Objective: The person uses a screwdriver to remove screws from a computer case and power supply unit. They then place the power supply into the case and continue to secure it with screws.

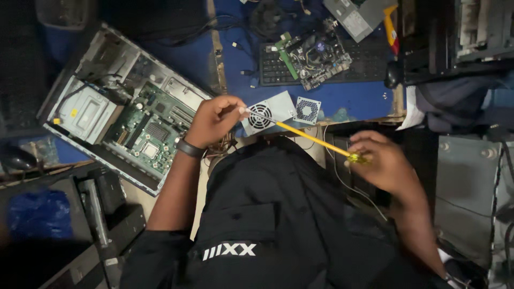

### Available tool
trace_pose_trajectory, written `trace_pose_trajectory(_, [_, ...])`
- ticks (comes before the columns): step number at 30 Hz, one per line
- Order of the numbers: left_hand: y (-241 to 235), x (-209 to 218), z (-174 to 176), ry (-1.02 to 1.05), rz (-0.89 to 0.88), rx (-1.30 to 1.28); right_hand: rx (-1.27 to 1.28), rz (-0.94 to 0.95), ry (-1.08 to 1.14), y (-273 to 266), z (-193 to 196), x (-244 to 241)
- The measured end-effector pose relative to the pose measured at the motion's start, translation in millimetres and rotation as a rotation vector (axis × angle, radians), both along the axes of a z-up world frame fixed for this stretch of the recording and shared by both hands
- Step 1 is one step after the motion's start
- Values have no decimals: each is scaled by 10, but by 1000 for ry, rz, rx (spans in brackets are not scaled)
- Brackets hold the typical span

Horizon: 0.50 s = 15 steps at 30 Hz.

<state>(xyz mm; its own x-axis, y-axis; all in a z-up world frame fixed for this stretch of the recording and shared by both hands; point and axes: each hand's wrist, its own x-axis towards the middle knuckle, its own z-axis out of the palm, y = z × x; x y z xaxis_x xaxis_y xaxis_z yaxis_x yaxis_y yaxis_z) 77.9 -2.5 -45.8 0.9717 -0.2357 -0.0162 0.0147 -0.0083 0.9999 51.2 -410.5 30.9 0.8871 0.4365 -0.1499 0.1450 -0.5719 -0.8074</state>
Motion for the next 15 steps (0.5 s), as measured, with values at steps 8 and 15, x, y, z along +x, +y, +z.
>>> trace_pose_trajectory(8, [-143, -47, -307, 20, -120, 209, -686, 6, -300, -13, 827, -65])
trace_pose_trajectory(15, [-480, -35, -706, -104, -259, 296, -489, -39, -272, 27, 1158, 56])
